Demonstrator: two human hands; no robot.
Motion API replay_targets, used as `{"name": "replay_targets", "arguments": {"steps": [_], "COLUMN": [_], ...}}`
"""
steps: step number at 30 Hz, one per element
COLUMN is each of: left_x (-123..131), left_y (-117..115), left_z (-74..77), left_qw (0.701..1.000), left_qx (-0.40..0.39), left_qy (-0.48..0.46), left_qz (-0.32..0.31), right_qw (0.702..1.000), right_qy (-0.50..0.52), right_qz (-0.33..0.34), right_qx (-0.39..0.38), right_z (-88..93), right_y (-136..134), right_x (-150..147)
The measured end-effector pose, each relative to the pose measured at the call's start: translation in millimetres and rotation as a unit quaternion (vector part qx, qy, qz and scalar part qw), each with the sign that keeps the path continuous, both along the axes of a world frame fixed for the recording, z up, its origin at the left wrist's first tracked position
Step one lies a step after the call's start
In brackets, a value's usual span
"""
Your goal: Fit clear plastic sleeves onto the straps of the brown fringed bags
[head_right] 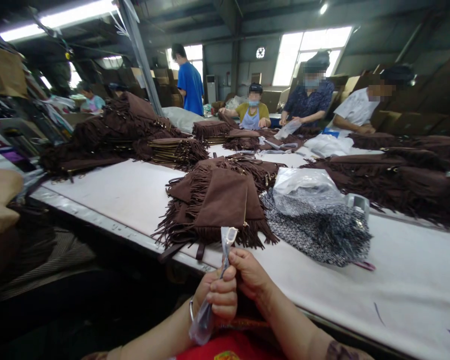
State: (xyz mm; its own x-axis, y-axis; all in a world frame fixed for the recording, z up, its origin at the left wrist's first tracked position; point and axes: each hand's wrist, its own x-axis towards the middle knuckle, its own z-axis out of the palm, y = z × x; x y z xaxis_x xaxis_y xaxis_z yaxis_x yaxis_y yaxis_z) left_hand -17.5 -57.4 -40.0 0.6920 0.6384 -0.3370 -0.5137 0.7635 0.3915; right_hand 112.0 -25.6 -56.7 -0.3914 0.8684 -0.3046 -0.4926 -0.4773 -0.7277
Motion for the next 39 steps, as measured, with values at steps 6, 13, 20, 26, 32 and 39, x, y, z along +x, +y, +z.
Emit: {"name": "replay_targets", "arguments": {"steps": [6, 13, 20, 26, 32, 39], "left_x": [6, 23, 37, 38, -8, -16], "left_y": [2, -12, -22, -22, -10, 24], "left_z": [-10.1, -2.3, 0.1, -2.8, 2.1, 10.7], "left_qw": [0.996, 0.937, 0.954, 0.952, 0.932, 0.959], "left_qx": [0.058, 0.163, 0.089, 0.093, 0.148, 0.081], "left_qy": [0.054, 0.294, 0.271, 0.274, 0.326, 0.256], "left_qz": [0.035, 0.095, 0.090, 0.105, 0.052, 0.093], "right_qw": [0.999, 0.997, 0.990, 0.988, 0.961, 0.754], "right_qy": [-0.027, -0.075, -0.107, -0.132, -0.243, -0.547], "right_qz": [-0.010, -0.018, -0.046, -0.060, -0.075, -0.206], "right_qx": [-0.030, -0.031, -0.086, -0.055, 0.106, 0.299], "right_z": [2.5, 11.6, 5.3, 6.3, 3.4, -5.2], "right_y": [-10, -29, -28, -30, -25, 21], "right_x": [7, 7, -3, -7, 29, 71]}}
